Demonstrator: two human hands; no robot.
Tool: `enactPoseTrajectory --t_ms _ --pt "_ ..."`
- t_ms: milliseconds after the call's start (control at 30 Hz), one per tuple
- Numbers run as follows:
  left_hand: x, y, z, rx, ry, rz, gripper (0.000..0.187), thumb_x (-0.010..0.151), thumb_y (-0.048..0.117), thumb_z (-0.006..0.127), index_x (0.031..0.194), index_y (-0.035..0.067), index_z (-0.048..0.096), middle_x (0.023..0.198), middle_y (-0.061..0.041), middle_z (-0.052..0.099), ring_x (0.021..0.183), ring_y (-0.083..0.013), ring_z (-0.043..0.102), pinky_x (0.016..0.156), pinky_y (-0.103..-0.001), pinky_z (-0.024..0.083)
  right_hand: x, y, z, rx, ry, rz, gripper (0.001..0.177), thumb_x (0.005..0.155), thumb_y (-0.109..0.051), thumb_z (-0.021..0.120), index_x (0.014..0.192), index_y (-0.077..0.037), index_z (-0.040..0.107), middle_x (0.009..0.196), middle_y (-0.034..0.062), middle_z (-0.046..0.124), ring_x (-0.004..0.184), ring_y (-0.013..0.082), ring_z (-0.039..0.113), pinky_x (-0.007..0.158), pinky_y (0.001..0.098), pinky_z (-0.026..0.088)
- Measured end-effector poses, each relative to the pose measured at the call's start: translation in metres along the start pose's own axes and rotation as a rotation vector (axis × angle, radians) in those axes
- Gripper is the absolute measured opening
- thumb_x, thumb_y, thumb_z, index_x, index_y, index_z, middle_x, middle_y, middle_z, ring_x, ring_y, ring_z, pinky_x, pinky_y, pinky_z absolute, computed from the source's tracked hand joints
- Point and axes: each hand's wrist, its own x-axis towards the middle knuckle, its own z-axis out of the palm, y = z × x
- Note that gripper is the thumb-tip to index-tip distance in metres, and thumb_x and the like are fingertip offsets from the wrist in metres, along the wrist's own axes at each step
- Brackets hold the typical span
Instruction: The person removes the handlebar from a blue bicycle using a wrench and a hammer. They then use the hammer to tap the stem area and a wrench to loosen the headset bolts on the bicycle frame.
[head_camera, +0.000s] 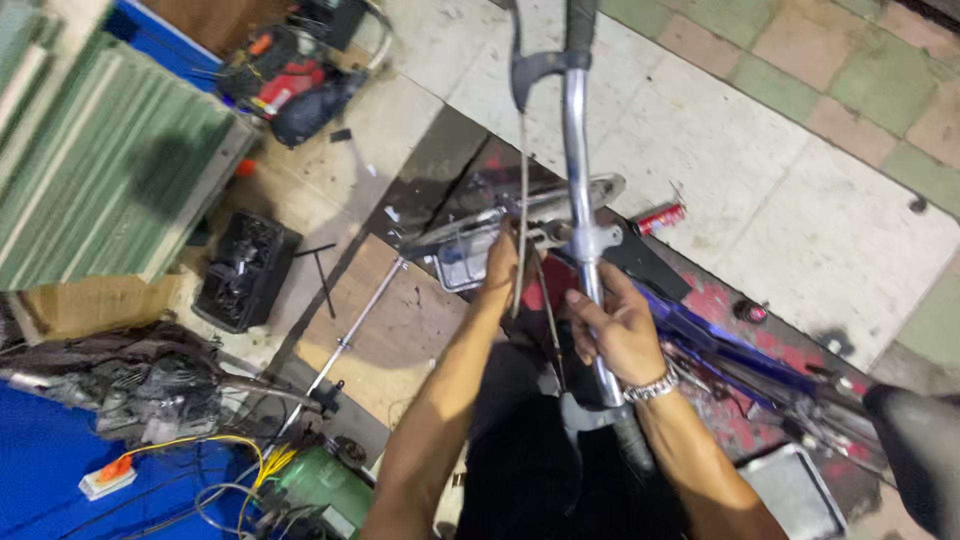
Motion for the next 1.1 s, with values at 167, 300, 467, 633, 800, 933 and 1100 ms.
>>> enactPoseTrajectory --t_ms 167,300,467,633,800,933,1100 --pt "-0.008 0.041 0.102 0.804 0.344 -0.169 0.053 0.112 0.045 0.041 0.1 0.0 0.065 0.075 -0.01 0.067 0.062 -0.0209 0.066 0.058 -0.038 0.055 -0.002 -0.026 0.015 -0.016 0.092 0.0 0.037 0.094 -0.006 0.064 0.126 0.001 0.048 0.059 0.0031 0.051 0.037 0.011 0.043 0.033 0.0287 0.036" --pt "0.019 0.068 0.144 1.779 -0.156 0.218 0.037 0.081 0.016 0.066 0.111 -0.003 0.058 0.082 -0.021 0.07 0.074 -0.0395 0.069 0.063 -0.048 0.054 0.006 -0.045 0.022 -0.028 0.222 -0.059 0.035 0.095 -0.007 0.063 0.127 -0.001 0.05 0.06 0.0022 0.049 0.04 0.0095 0.043 0.035 0.0272 0.035" --pt "0.068 0.058 0.148 2.083 -0.501 0.23 0.03 0.074 0.013 0.082 0.09 -0.006 0.065 0.092 -0.031 0.067 0.091 -0.0512 0.066 0.078 -0.055 0.054 0.008 -0.063 0.014 0.0 0.367 -0.033 0.036 0.095 -0.008 0.065 0.128 -0.001 0.053 0.067 0.0012 0.056 0.044 0.0084 0.047 0.037 0.0267 0.034" --pt "0.102 0.114 0.205 1.827 -0.788 -0.099 0.036 0.074 0.014 0.084 0.105 0.001 0.07 0.094 -0.021 0.075 0.089 -0.0386 0.074 0.076 -0.045 0.057 0.029 -0.071 0.044 0.2 0.412 -0.017 0.041 0.09 -0.004 0.063 0.129 -0.003 0.049 0.069 0.0033 0.058 0.037 0.011 0.048 0.031 0.0286 0.037" --pt "0.101 0.121 0.233 1.843 -0.76 -0.053 0.046 0.066 0.008 0.085 0.104 -0.002 0.06 0.089 -0.019 0.073 0.087 -0.0349 0.073 0.072 -0.043 0.056 0.038 -0.072 0.041 0.205 0.362 -0.096 0.032 0.096 -0.005 0.062 0.125 0.001 0.051 0.071 0.0051 0.056 0.039 0.0115 0.05 0.033 0.0275 0.039" --pt "0.106 0.122 0.219 1.908 -0.771 -0.14 0.038 0.074 0.011 0.082 0.105 0.001 0.062 0.087 -0.019 0.074 0.086 -0.0338 0.075 0.072 -0.043 0.057 0.046 -0.073 0.044 0.137 0.474 -0.126 0.029 0.091 -0.005 0.064 0.115 -0.001 0.047 0.077 0.0044 0.062 0.04 0.0127 0.054 0.034 0.0287 0.041" --pt "0.125 0.118 0.203 2.067 -0.893 -0.166 0.03 0.085 0.02 0.084 0.102 0.002 0.066 0.086 -0.024 0.072 0.085 -0.0404 0.072 0.072 -0.049 0.054 0.067 -0.083 0.046 -0.101 0.739 -0.087 0.045 0.084 -0.021 0.078 0.113 -0.003 0.048 0.079 0.0068 0.066 0.051 0.0115 0.059 0.043 0.0291 0.046"
